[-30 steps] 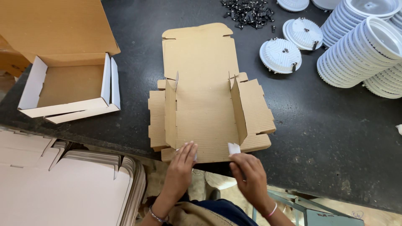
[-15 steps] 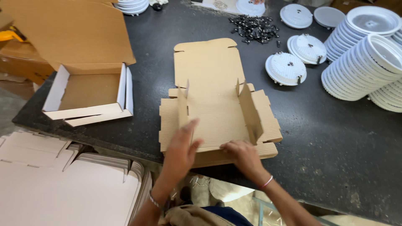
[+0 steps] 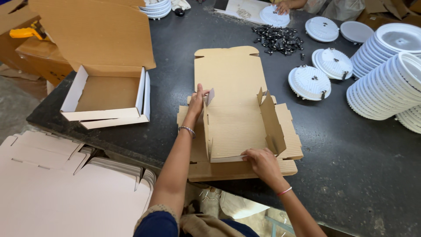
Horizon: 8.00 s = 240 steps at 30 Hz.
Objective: The person folds flat cardboard blanks into open boxes at a workbench, pressing the side flaps into place and folding the front panel up. Each finished box is stacked with others on the left side of the table, and the person repeats the folding cycle with new blanks.
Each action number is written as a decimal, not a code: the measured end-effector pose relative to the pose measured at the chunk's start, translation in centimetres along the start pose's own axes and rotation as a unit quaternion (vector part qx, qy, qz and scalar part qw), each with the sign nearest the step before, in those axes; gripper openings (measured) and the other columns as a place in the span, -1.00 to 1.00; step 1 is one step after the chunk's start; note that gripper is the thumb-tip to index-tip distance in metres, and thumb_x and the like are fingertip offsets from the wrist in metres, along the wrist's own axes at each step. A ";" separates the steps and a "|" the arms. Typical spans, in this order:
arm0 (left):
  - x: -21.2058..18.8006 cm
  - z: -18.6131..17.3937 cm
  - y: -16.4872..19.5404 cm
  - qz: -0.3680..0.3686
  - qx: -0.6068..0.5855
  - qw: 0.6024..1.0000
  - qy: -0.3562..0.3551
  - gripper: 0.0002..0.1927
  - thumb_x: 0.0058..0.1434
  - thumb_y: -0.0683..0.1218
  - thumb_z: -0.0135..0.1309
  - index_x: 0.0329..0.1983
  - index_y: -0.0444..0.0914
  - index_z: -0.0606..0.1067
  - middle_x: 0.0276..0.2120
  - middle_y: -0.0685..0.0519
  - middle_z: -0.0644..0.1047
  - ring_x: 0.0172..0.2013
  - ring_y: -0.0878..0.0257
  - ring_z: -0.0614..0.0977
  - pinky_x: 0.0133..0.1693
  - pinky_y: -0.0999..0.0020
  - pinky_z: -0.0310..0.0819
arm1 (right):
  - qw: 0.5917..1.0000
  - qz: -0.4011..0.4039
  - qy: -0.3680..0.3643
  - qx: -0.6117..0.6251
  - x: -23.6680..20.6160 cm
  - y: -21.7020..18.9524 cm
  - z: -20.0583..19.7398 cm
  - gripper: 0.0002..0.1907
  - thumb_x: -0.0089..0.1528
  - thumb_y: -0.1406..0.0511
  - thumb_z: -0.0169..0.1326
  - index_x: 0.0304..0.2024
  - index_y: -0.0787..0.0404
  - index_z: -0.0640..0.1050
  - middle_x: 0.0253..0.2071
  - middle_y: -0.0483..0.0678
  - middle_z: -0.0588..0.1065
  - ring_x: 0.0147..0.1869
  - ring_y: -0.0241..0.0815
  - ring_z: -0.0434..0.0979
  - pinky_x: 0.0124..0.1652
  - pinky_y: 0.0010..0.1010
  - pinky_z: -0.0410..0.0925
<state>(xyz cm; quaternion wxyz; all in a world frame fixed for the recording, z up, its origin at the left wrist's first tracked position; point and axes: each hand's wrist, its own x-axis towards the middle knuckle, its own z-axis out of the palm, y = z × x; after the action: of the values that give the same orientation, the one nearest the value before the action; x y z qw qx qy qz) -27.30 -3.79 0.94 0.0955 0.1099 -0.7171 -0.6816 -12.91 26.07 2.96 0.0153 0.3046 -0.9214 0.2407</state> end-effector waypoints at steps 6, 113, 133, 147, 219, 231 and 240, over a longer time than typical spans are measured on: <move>-1.4 0.0 -1.0 0.033 -0.159 0.987 0.008 -0.41 0.43 0.36 -0.34 0.07 -0.18 0.39 -0.09 -0.03 0.65 -0.15 0.24 0.61 -0.11 0.36 0.56 | 1.000 -0.001 0.018 -0.005 -0.2 0.4 0.6 -0.87 0.17 0.36 0.09 -0.26 0.11 0.63 -0.33 -0.17 0.64 -0.15 -0.08 0.61 -0.14 -0.26 0.32; -20.8 3.0 5.5 0.274 0.418 0.852 -0.156 -0.70 0.24 0.08 0.14 -0.28 -0.26 0.63 -0.23 -0.01 0.55 -0.09 0.05 0.56 -0.08 0.12 0.48 | 0.983 -0.051 -0.034 -0.172 1.6 2.2 -7.8 -0.59 0.07 0.52 -0.02 -0.13 0.09 0.66 -0.13 -0.08 0.63 -0.01 -0.02 0.60 -0.10 -0.20 0.44; -9.9 5.5 -0.3 0.133 0.452 0.856 -0.214 -0.39 -0.12 -0.01 0.41 -0.02 -0.31 0.50 -0.06 -0.17 0.52 -0.01 -0.08 0.54 0.00 0.13 0.47 | 0.959 0.024 -0.237 -0.152 13.0 8.4 -3.9 -0.25 -0.14 0.47 0.39 0.12 0.10 0.48 0.09 0.00 0.48 0.21 0.07 0.47 0.09 -0.20 0.39; -18.6 9.2 -3.1 0.267 0.523 0.808 -0.053 -0.83 0.31 -0.10 0.01 -0.19 -0.30 0.52 -0.20 -0.09 0.50 -0.14 0.01 0.57 -0.09 0.13 0.47 | 0.978 -0.093 -0.115 -0.144 5.6 4.8 -3.8 -0.47 0.04 -0.01 0.37 -0.11 0.10 0.52 -0.09 -0.11 0.49 0.05 -0.02 0.53 -0.01 -0.16 0.40; -7.1 -18.0 4.4 0.124 0.616 0.705 0.328 -0.62 0.27 -0.22 0.00 0.17 -0.33 0.45 -0.30 -0.14 0.64 -0.41 -0.05 0.69 -0.36 0.11 0.60 | 0.989 -0.145 0.008 0.014 0.5 -8.4 -2.2 -0.58 0.17 0.23 0.21 0.09 0.12 0.56 0.12 -0.09 0.54 0.21 -0.08 0.49 0.12 -0.23 0.36; -2.6 -13.3 3.2 0.125 0.805 0.571 0.104 -0.54 0.11 -0.01 0.07 0.08 -0.26 0.54 0.26 -0.28 0.40 0.30 -0.16 0.33 0.28 -0.04 0.04 | 0.947 -0.274 0.100 -0.135 -7.0 -15.2 -21.4 -0.74 0.25 0.21 0.14 -0.02 0.03 0.64 -0.07 -0.15 0.62 -0.04 -0.17 0.67 -0.07 -0.26 0.48; -6.0 -16.4 -1.0 0.098 0.857 0.505 0.031 -0.67 0.26 -0.07 -0.07 -0.08 -0.20 0.66 0.30 -0.11 0.40 0.43 -0.08 0.19 0.42 -0.05 -0.33 | 0.925 -0.345 0.074 -0.139 -8.5 -18.6 -20.2 -0.75 0.24 0.20 0.14 -0.04 0.04 0.64 -0.09 -0.14 0.63 -0.08 -0.16 0.67 -0.11 -0.27 0.48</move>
<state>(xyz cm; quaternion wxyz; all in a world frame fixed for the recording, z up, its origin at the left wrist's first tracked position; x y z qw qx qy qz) -16.81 -17.76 0.87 0.0424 0.0882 -0.9540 0.2833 2.23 26.91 27.41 0.2077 0.5797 -0.7799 0.1119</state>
